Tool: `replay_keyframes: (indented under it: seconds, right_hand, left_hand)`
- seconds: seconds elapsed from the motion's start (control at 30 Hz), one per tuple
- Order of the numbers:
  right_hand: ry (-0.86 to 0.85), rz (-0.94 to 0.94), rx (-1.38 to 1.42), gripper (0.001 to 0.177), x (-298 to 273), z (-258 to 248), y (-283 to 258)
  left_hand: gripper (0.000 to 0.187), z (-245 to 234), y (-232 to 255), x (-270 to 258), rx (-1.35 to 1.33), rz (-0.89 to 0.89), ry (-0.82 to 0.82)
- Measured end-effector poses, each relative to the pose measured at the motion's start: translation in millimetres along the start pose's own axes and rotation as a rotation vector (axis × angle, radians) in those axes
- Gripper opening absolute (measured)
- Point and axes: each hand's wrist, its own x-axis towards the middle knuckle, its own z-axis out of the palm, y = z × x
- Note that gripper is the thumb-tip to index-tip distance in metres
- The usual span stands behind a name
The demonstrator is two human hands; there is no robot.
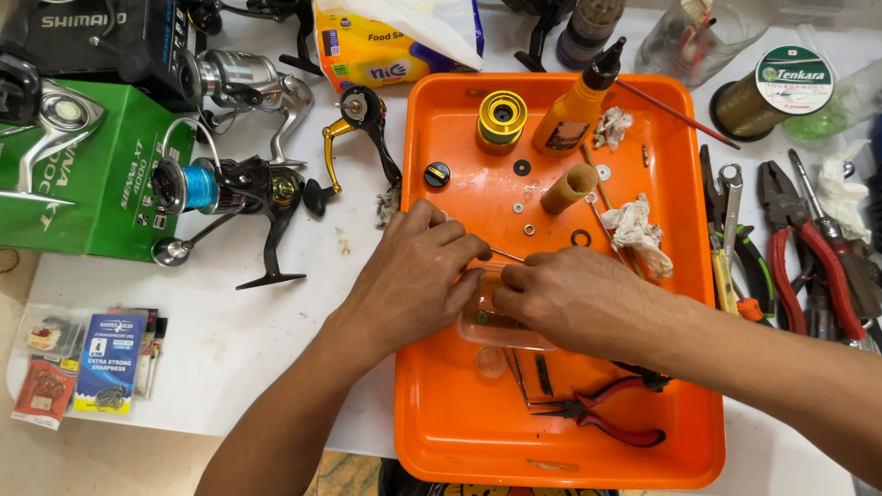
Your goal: The person cleans small fishing reel components by dipping them into a liquid solution in a plastic container and scrubbing them with a brush. The person handles the parts and the brush over an orange tray filled with tools and fishing gear.
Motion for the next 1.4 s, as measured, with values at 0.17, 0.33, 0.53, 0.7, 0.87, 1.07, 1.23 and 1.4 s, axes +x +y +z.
replay_keyframes:
  seconds: [0.17, 0.33, 0.53, 0.7, 0.87, 1.07, 1.23, 1.4]
  right_hand:
    - [-0.110, -0.011, 0.037, 0.010, 13, -36, -19]
    - [-0.188, -0.038, 0.008, 0.012, 12, -29, -16]
    - [-0.221, -0.064, -0.071, 0.010, 18, -26, -22]
    - [-0.224, -0.055, -0.142, 0.004, 25, -19, -23]
    - [-0.224, 0.013, -0.132, 0.007, 15, 5, -6]
    - [-0.247, 0.000, -0.056, 0.011, 27, -32, -24]
    - [-0.244, -0.003, -0.053, 0.013, 22, -13, -21]
    - [-0.184, 0.075, 0.014, 0.009, 9, 14, -11]
  left_hand:
    - [0.009, 0, 1, -1, -0.028, 0.012, 0.018]
    - [0.007, 0, 1, 0, -0.015, 0.022, 0.022]
    - [0.008, 9, -4, -1, -0.002, 0.033, 0.001]
    - [0.009, 19, -12, -1, 0.009, 0.031, 0.013]
    - [0.009, 15, -10, -1, 0.008, 0.019, 0.005]
    - [0.011, 14, -10, -1, 0.020, 0.014, -0.021]
    - [0.012, 16, -10, -1, 0.032, 0.016, -0.018]
    - [0.012, 16, -10, -2, 0.055, 0.014, -0.012]
